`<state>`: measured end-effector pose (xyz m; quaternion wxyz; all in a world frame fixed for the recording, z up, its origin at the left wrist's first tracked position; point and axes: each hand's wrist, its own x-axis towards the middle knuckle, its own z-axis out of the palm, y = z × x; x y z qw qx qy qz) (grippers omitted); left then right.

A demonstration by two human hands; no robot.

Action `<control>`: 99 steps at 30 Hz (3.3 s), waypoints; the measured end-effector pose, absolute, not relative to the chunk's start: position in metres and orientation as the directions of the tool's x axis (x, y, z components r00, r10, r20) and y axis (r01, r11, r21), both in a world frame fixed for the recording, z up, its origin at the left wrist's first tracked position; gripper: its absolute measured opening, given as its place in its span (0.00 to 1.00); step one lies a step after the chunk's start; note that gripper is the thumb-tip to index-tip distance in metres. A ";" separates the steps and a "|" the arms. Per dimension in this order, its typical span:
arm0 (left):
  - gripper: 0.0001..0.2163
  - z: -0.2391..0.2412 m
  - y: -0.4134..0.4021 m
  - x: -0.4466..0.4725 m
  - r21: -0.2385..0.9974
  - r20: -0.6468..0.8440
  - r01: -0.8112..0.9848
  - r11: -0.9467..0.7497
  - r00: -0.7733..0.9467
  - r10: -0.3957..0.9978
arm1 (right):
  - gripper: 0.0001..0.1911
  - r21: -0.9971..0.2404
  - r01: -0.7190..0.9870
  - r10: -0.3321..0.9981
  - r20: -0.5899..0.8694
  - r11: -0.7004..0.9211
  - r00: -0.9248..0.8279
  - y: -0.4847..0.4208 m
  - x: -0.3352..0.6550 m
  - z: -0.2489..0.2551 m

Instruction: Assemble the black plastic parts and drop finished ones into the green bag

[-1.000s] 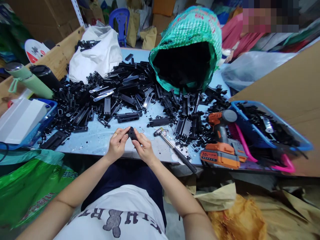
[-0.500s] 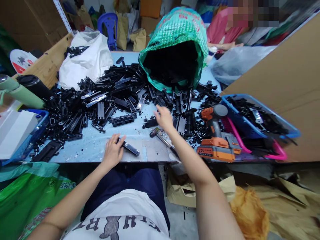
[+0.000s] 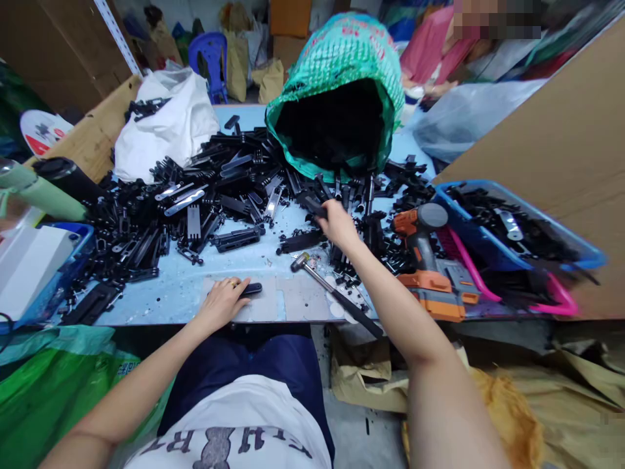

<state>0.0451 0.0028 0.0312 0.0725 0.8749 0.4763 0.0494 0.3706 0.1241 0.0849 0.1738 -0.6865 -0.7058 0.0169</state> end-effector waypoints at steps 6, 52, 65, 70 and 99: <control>0.17 0.039 0.010 0.056 0.312 -0.059 0.747 -0.587 0.632 0.773 | 0.20 -0.140 0.713 0.692 -0.173 0.687 -0.701 0.000 0.296 0.064; 0.12 0.051 0.158 0.161 0.187 0.125 0.838 -0.513 0.498 0.858 | 0.14 0.001 0.972 0.969 0.074 0.236 -0.235 0.055 0.326 0.067; 0.12 0.068 0.028 -0.022 0.329 0.093 0.827 -0.457 0.453 0.887 | 0.13 0.123 0.983 0.976 -0.155 -0.136 0.154 0.091 0.336 0.056; 0.14 0.076 0.023 -0.016 0.205 0.052 0.830 -0.518 0.520 0.853 | 0.10 -0.191 0.981 0.998 0.065 0.039 -0.027 0.066 0.323 0.065; 0.12 0.029 0.013 -0.021 0.317 0.438 0.643 -0.697 0.553 0.709 | 0.14 -0.397 0.731 0.816 0.428 0.555 -0.388 -0.025 0.245 0.017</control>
